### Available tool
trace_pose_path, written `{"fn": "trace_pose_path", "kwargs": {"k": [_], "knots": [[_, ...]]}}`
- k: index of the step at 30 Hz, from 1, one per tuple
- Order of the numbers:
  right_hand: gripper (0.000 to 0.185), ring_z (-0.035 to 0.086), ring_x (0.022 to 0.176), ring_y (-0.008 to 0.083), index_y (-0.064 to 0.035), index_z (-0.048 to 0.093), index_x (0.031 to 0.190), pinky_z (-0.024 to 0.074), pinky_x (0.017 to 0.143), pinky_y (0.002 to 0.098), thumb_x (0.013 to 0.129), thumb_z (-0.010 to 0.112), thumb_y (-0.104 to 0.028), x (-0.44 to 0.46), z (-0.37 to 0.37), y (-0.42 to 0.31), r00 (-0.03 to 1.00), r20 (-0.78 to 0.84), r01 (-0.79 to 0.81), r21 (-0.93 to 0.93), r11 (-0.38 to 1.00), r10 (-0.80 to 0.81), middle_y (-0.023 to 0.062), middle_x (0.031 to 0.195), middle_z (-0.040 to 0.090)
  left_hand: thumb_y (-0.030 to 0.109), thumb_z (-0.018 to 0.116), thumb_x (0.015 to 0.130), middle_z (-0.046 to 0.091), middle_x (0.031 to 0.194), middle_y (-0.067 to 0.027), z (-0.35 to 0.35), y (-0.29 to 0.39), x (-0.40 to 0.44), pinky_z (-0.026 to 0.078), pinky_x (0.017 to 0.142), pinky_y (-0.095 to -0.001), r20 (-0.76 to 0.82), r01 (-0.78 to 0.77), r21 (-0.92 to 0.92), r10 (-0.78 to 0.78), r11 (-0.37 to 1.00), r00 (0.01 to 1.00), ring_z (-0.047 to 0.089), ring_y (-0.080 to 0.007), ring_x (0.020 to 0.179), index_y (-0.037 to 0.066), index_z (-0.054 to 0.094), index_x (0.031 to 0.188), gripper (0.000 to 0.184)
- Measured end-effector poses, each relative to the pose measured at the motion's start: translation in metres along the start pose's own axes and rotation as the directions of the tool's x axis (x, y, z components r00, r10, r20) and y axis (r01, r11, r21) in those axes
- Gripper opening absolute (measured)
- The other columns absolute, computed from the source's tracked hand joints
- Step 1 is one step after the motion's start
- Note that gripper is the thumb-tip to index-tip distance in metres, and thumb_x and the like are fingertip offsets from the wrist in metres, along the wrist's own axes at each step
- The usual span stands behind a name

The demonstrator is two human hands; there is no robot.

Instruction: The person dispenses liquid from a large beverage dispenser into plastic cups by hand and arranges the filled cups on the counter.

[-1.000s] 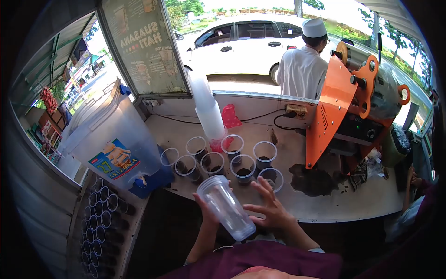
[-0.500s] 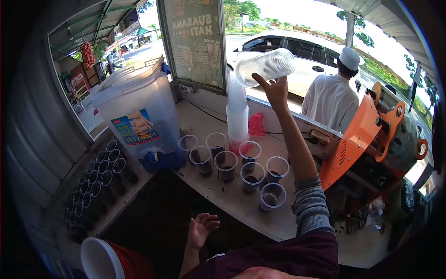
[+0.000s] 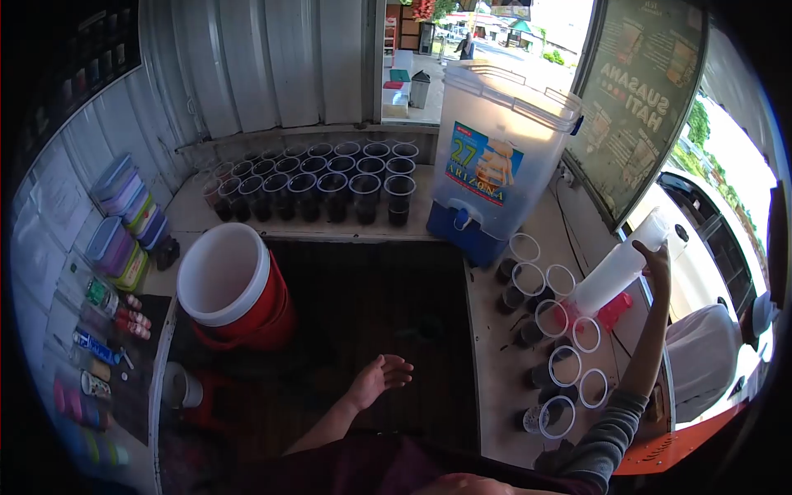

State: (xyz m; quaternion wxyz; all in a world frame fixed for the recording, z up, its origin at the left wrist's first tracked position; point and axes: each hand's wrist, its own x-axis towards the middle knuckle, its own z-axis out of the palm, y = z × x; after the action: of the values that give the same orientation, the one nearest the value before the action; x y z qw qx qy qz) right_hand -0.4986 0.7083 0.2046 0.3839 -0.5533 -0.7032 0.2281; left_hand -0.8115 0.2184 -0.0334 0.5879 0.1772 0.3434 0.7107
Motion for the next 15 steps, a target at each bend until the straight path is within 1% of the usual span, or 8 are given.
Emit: {"fn": "trace_pose_path", "kwargs": {"k": [1,2,3,4,6,10,13,15], "knots": [[0.088,0.063,0.077,0.0268,0.0028,0.031,0.126,0.0531,0.048,0.0337,0.060,0.078,-0.032,-0.012,0.005,0.002,0.998,-0.052,0.025,0.052,0.998,-0.022,0.0189,0.102,0.057,0.044,0.036,0.090,0.056,0.111,-0.0147,0.000,0.001,-0.001,0.043,0.086,-0.0386,0.020,0.024,-0.006,-0.024,1.000,1.000,0.055,-0.0269,0.100,0.008,0.052,0.110,0.044],[0.095,0.061,0.087,0.0288,0.0047,0.029,0.125,0.0512,0.074,0.0339,0.057,0.081,-0.037,0.003,0.004,0.027,0.998,-0.043,0.045,0.099,0.994,-0.041,0.0200,0.105,0.057,0.043,0.036,0.091,0.056,0.110,-0.0134,0.000,0.004,-0.002,0.043,0.085,-0.0364,0.002,-0.011,0.015,0.011,1.000,1.000,0.056,-0.0247,0.098,0.007,0.052,0.109,0.043],[0.094,0.060,0.089,0.0290,0.0024,0.030,0.125,0.0488,0.078,0.0341,0.057,0.080,-0.039,0.003,0.001,0.031,0.983,-0.130,0.126,-0.014,0.992,-0.127,0.0215,0.107,0.056,0.042,0.036,0.091,0.056,0.109,-0.0122,0.001,0.005,-0.002,0.043,0.085,-0.0341,-0.007,-0.040,0.039,0.040,0.998,0.999,0.057,-0.0224,0.096,0.007,0.051,0.108,0.041],[0.092,0.059,0.092,0.0307,0.0002,0.032,0.125,0.0471,0.080,0.0357,0.058,0.080,-0.041,-0.013,0.000,0.008,0.943,-0.273,0.205,0.029,0.978,-0.189,0.0229,0.107,0.055,0.042,0.036,0.091,0.056,0.109,-0.0122,0.004,0.007,-0.002,0.043,0.085,-0.0341,0.035,0.000,0.042,-0.001,0.999,0.999,0.057,-0.0224,0.096,0.007,0.051,0.108,0.041],[0.092,0.057,0.095,0.0330,-0.0045,0.032,0.127,0.0461,0.080,0.0379,0.058,0.079,-0.045,0.008,-0.005,0.013,0.895,-0.344,0.314,0.035,0.949,-0.283,0.0239,0.111,0.053,0.041,0.038,0.091,0.057,0.107,-0.0123,0.006,0.011,-0.005,0.044,0.083,-0.0333,0.019,-0.034,0.106,0.032,0.994,0.999,0.057,-0.0220,0.095,0.007,0.051,0.107,0.040],[0.091,0.058,0.091,0.0338,-0.0139,0.030,0.129,0.0461,0.077,0.0416,0.057,0.079,-0.043,0.007,-0.005,-0.029,0.835,-0.426,0.333,-0.113,0.936,-0.348,0.0236,0.107,0.055,0.040,0.040,0.091,0.057,0.106,-0.0126,0.005,0.009,-0.003,0.045,0.082,-0.0329,0.055,0.000,0.102,-0.006,0.995,0.998,0.057,-0.0223,0.094,0.006,0.051,0.107,0.039],[0.078,0.059,0.090,0.0324,-0.0232,0.041,0.122,0.0463,0.077,0.0422,0.057,0.081,-0.035,0.014,-0.014,-0.045,0.838,-0.434,0.272,-0.191,0.943,-0.330,0.0191,0.099,0.060,0.040,0.043,0.089,0.057,0.105,-0.0127,0.011,0.005,0.012,0.045,0.082,-0.0326,0.071,0.019,0.119,-0.028,0.993,0.997,0.057,-0.0221,0.094,0.006,0.051,0.106,0.039],[0.068,0.059,0.092,0.0311,-0.0202,0.048,0.117,0.0465,0.078,0.0409,0.058,0.080,-0.035,0.014,-0.023,-0.046,0.861,-0.415,0.230,-0.196,0.953,-0.293,0.0180,0.097,0.062,0.040,0.045,0.089,0.057,0.105,-0.0125,0.021,0.005,0.027,0.044,0.082,-0.0320,0.122,0.009,0.154,-0.028,0.988,0.992,0.057,-0.0215,0.093,0.005,0.051,0.106,0.039]]}}
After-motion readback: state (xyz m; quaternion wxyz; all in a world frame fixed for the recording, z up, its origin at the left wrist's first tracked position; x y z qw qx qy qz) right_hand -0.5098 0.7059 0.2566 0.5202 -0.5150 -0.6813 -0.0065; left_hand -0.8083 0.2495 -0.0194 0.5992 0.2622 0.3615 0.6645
